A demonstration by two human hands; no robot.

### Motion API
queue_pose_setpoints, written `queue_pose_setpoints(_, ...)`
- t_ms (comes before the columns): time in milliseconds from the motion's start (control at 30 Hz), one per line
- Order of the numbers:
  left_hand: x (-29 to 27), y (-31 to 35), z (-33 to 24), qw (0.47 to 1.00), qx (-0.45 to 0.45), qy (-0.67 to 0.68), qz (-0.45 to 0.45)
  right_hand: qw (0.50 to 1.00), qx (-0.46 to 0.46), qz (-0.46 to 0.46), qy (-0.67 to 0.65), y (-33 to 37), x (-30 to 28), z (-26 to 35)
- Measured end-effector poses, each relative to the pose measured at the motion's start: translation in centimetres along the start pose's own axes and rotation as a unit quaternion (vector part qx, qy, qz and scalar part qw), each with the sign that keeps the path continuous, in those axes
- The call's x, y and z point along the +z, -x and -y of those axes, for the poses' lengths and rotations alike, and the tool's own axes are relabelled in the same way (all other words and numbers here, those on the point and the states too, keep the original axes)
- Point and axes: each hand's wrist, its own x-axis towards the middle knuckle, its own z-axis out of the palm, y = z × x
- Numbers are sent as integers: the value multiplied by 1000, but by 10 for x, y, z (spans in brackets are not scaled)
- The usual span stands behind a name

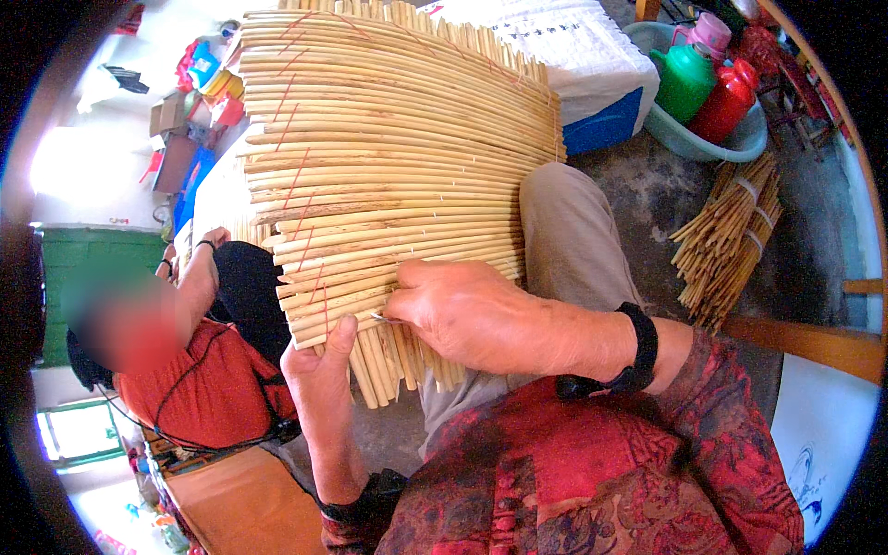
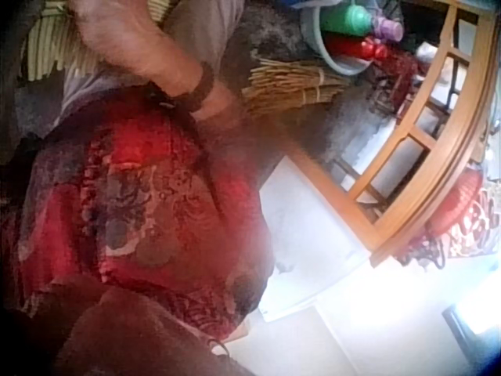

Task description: The person assembles a bamboo mat by hand, threading white string through the reeds and pulling it tight to secure them together.

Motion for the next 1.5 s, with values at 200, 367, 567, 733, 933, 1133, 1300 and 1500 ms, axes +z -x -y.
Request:
queue_pose_setpoints(200, 0, 1, 2, 1000, -4, -20, -1, 997, -24, 27, 65, -11, -4, 16)
queue_pose_setpoints(367, 1, 1, -1, 997, -2, -73, -10, 992, -7, 14, 122, -10, 4, 29)
queue_pose_setpoints(567, 4, 5, 1, 995, 23, -93, -2, 994, 30, 21, 105, 1, 0, 32)
queue_pose_setpoints(733, 8, 5, 2, 994, 35, -100, -13, 991, 39, 36, 123, 5, -3, 34)
queue_pose_setpoints(933, 8, 5, 1, 992, 47, -121, 4, 990, 47, -4, 131, 11, 2, 36)
queue_pose_setpoints(1133, 8, 6, 6, 991, 62, -114, -3, 991, 85, 21, 101, 10, 2, 37)
queue_pose_setpoints(1300, 8, 5, 7, 991, 62, -123, -4, 992, 100, 21, 75, 11, 0, 38)
queue_pose_setpoints(1500, 8, 6, 5, 991, 69, -117, -8, 995, 65, 5, 77, 12, 0, 36)
